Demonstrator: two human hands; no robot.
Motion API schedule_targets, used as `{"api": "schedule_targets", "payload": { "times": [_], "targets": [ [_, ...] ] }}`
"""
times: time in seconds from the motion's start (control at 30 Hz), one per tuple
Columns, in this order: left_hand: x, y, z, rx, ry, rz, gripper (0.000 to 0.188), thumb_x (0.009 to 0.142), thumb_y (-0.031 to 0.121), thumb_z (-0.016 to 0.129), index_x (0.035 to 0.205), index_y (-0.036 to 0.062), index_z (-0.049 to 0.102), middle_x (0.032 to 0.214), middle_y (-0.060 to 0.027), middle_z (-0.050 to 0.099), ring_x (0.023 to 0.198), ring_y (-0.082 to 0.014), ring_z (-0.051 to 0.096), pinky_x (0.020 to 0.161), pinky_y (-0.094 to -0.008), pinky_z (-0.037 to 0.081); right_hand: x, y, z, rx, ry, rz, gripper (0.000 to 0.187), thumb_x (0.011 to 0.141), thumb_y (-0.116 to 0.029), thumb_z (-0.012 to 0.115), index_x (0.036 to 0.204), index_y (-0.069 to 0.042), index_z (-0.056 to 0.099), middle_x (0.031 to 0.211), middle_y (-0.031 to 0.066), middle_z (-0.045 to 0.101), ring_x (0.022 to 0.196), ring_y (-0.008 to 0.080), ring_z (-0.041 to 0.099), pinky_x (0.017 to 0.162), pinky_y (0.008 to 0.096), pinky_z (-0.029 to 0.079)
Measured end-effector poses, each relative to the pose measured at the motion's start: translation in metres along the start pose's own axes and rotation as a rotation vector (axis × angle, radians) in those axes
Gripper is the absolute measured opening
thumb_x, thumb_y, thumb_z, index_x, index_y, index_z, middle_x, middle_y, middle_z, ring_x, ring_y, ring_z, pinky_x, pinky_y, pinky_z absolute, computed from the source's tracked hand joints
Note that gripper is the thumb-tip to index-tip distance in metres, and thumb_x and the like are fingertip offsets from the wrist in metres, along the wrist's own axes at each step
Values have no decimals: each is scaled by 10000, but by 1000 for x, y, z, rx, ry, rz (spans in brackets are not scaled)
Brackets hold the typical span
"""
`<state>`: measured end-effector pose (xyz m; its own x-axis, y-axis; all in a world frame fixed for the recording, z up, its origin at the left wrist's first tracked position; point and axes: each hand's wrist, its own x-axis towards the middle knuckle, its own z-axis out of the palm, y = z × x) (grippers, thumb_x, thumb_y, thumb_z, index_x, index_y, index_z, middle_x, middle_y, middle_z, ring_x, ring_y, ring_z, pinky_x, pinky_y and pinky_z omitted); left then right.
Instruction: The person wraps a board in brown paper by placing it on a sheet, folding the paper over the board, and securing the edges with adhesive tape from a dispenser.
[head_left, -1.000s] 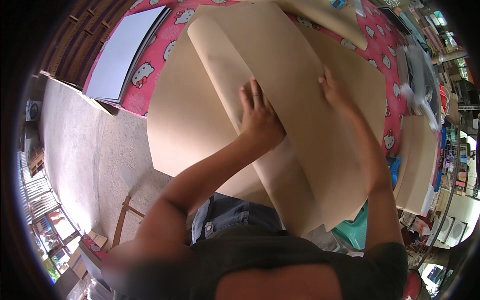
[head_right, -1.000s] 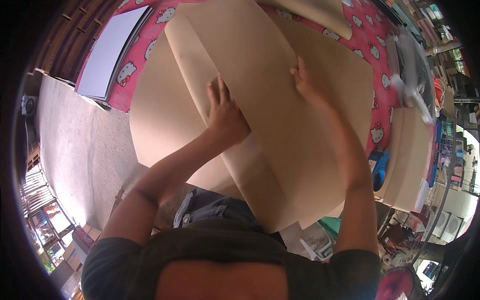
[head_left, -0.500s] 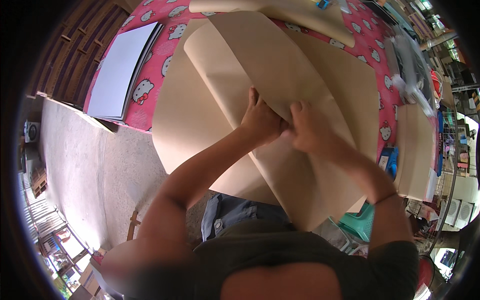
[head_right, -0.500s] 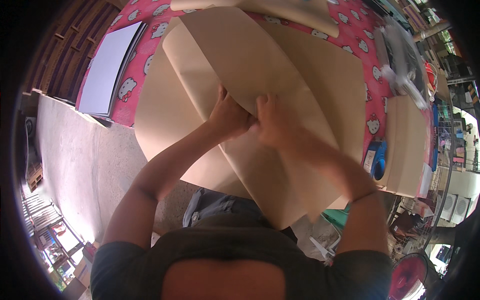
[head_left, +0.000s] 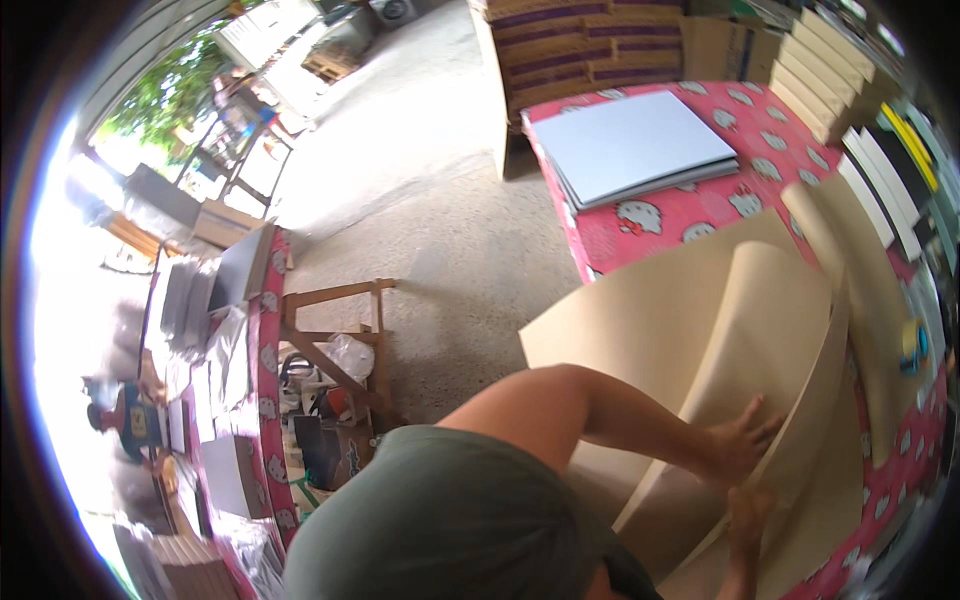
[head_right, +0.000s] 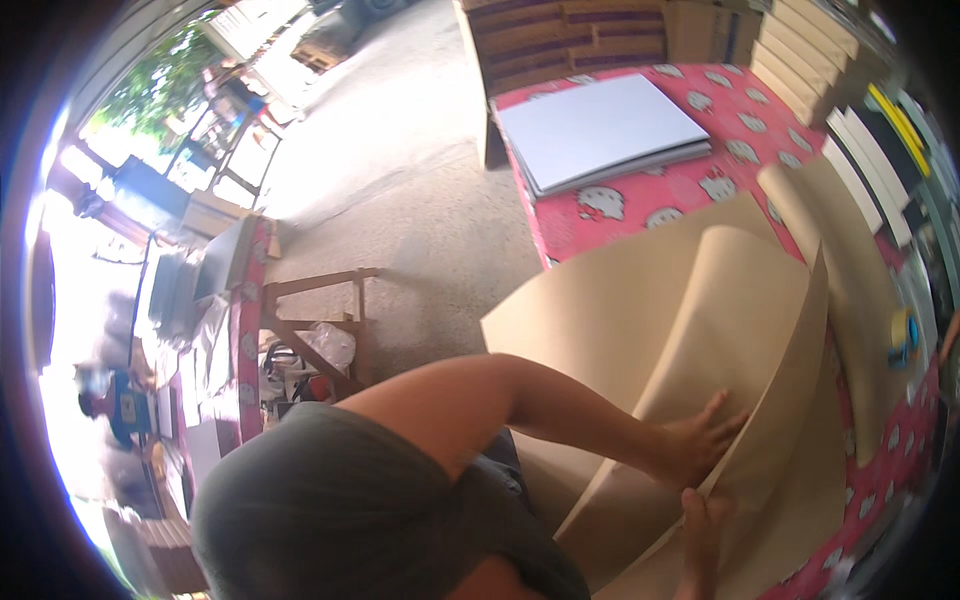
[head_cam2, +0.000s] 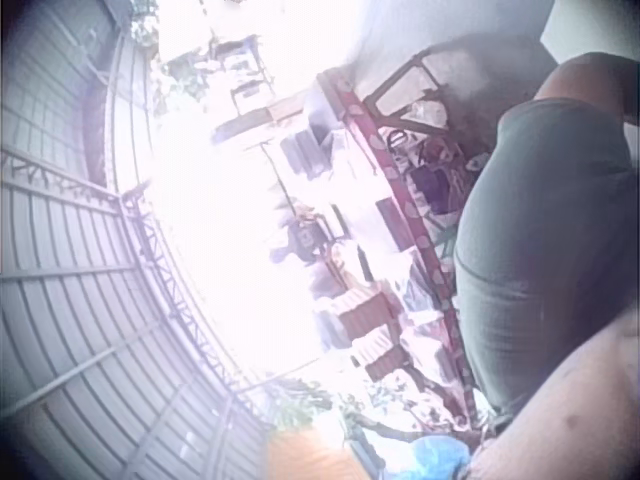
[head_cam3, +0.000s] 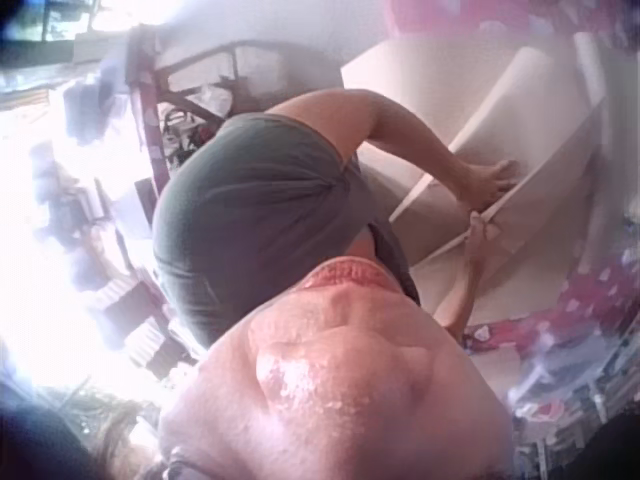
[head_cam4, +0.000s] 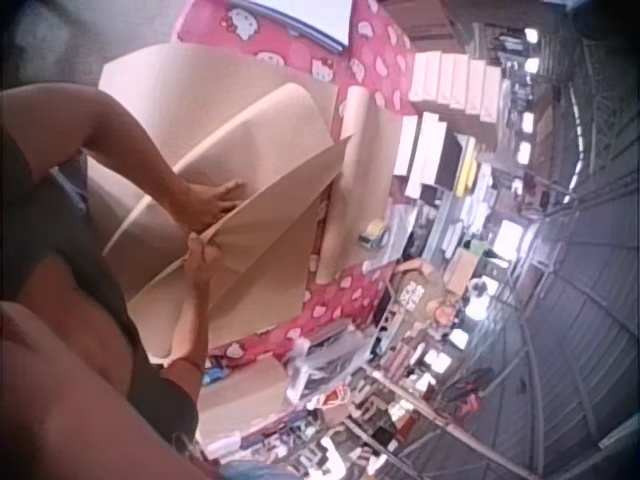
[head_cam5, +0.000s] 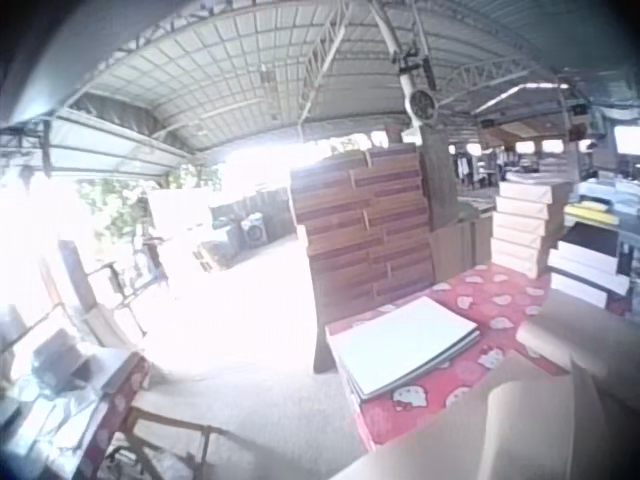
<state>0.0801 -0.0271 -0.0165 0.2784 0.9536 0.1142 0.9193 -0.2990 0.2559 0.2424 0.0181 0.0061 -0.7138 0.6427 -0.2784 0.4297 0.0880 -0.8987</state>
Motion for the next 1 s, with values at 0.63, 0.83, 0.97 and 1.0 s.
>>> {"api": "schedule_targets", "payload": {
  "times": [0.63, 0.83, 0.97, 1.0],
  "targets": [
    [-56, 1, 49, -1050, 613, -962, 676, 926, 461, 259, 1400, 53, 1, 1469, -131, 17, 1357, -210, -60, 1069, -411, -43, 15, 16, -3, 104, 253, 187, 166, 744, -97, 596, 763, -69, 434, 728, 1, 471, 634, 77, 412, 537, 248, 367],
    [-38, 5, 59, -912, 735, -889, 682, 906, 293, 419, 1402, 75, 5, 1456, -170, 27, 1350, -308, -12, 1072, -473, 78, 18, 14, -15, -151, 64, 107, 202, 736, -105, 608, 772, -38, 421, 757, 10, 457, 689, 90, 415, 590, 260, 382],
    [-54, 15, -24, -374, 120, -800, 711, 860, 279, 472, 1400, 63, 63, 1431, -243, 43, 1334, -389, 15, 1030, -574, 113, 19, 5, -15, -181, -90, 156, 213, 724, -109, 604, 688, -27, 411, 678, 6, 438, 622, 85, 389, 516, 262, 357],
    [-55, 19, -50, -227, -76, -709, 715, 851, 297, 474, 1399, 58, 82, 1424, -261, 44, 1329, -407, 24, 1017, -600, 114, 17, 3, -13, -214, -17, 101, 208, 703, -124, 598, 629, -18, 435, 607, 0, 445, 566, 91, 403, 491, 282, 356]
  ]
}}
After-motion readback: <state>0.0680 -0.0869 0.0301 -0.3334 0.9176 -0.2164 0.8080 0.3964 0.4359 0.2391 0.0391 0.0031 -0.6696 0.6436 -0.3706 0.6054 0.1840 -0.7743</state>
